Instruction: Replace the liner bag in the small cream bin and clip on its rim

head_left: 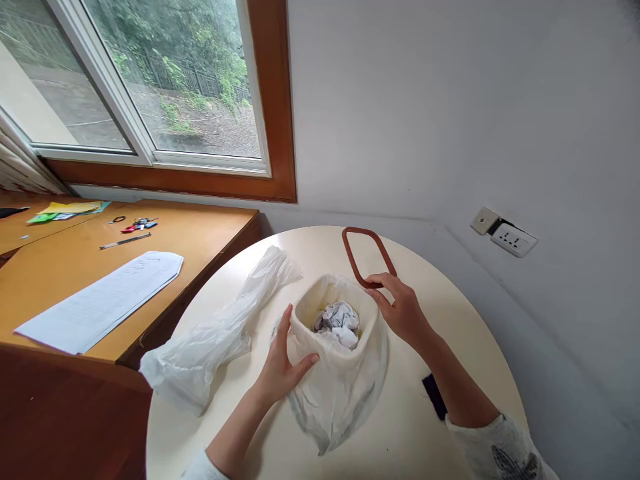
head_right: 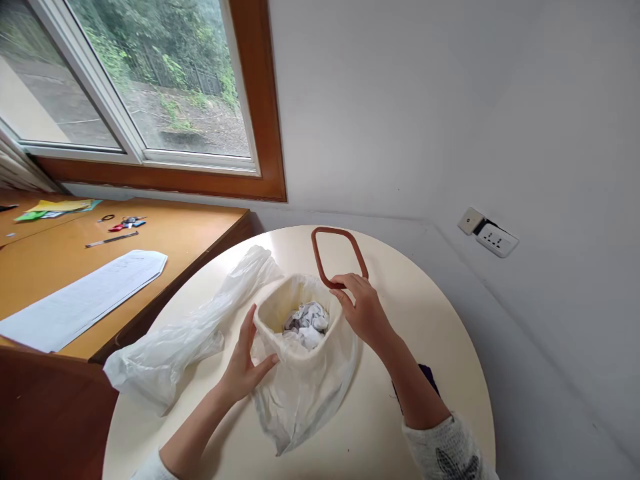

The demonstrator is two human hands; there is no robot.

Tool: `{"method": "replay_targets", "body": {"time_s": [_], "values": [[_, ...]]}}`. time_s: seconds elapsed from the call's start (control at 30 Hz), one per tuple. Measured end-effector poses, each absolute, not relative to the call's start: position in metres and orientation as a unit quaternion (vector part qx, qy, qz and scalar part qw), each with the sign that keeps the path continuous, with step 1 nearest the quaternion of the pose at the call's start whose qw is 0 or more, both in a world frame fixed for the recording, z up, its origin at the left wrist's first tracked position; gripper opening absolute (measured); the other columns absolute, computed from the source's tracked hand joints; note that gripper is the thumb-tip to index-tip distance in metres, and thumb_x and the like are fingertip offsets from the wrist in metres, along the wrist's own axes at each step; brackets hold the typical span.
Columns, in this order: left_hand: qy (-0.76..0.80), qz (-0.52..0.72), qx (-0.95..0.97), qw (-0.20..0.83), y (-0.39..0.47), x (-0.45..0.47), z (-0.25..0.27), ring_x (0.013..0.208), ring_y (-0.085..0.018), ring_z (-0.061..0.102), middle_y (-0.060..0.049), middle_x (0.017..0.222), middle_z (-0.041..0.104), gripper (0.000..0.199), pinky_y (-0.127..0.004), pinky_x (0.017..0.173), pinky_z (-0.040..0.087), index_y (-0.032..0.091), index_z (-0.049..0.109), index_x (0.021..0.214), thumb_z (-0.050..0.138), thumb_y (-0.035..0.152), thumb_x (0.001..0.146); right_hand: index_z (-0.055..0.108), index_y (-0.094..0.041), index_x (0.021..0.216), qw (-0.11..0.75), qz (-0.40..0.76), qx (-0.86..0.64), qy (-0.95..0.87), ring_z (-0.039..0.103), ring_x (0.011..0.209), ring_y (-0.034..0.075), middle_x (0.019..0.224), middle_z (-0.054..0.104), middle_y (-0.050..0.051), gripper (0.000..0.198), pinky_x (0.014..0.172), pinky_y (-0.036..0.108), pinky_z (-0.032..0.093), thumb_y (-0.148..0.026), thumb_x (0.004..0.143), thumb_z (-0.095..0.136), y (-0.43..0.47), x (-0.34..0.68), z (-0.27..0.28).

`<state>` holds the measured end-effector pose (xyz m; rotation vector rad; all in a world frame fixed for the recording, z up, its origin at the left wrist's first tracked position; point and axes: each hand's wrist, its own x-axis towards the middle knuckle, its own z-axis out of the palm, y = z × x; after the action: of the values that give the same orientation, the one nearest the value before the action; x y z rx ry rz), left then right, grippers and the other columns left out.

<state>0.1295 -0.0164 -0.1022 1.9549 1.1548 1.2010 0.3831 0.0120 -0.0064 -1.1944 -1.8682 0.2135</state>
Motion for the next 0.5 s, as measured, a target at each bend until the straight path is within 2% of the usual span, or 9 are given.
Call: {"method": "replay_targets", "body": {"time_s": [0.13,0.3,0.5], "values": [[0.431,0.444,0.737,0.272,-0.015,0.126,-0.104,0.135,-0.032,0.017,-0.013,0.148,0.017,0.089,-0.053,0.106,0.022,0.029,0.005,0.142,0.063,0.034,0.075,0.056,-0.022,0.096,0.411,0.065,-0.439,-0.796,0.059,0.089,0.018,0.091,0.065,0.003,0.013,0.084,0.036,0.043,-0.021,0.087,0.047,0.016,0.379,0.004],[0.429,0.445,0.734,0.281,-0.016,0.124,-0.104,0.135,-0.032,0.014,-0.011,0.148,0.017,0.086,-0.054,0.106,0.02,0.031,0.007,0.141,0.062,0.033,0.076,0.057,-0.023,0.092,0.356,0.055,-0.407,-0.839,0.06,0.086,0.015,0.088,0.065,0.001,0.014,0.1,0.044,0.029,-0.016,0.087,0.045,0.001,0.376,0.017],[0.399,0.479,0.725,0.292,-0.018,0.126,-0.098,0.135,-0.031,0.015,-0.011,0.147,0.019,0.081,-0.053,0.108,0.018,0.028,0.011,0.141,0.06,0.03,0.077,0.057,-0.023,0.095,0.307,0.068,-0.381,-0.87,0.057,0.09,0.013,0.088,0.063,0.0,0.017,0.105,0.044,0.022,-0.014,0.087,0.045,-0.026,0.374,0.028]]}}
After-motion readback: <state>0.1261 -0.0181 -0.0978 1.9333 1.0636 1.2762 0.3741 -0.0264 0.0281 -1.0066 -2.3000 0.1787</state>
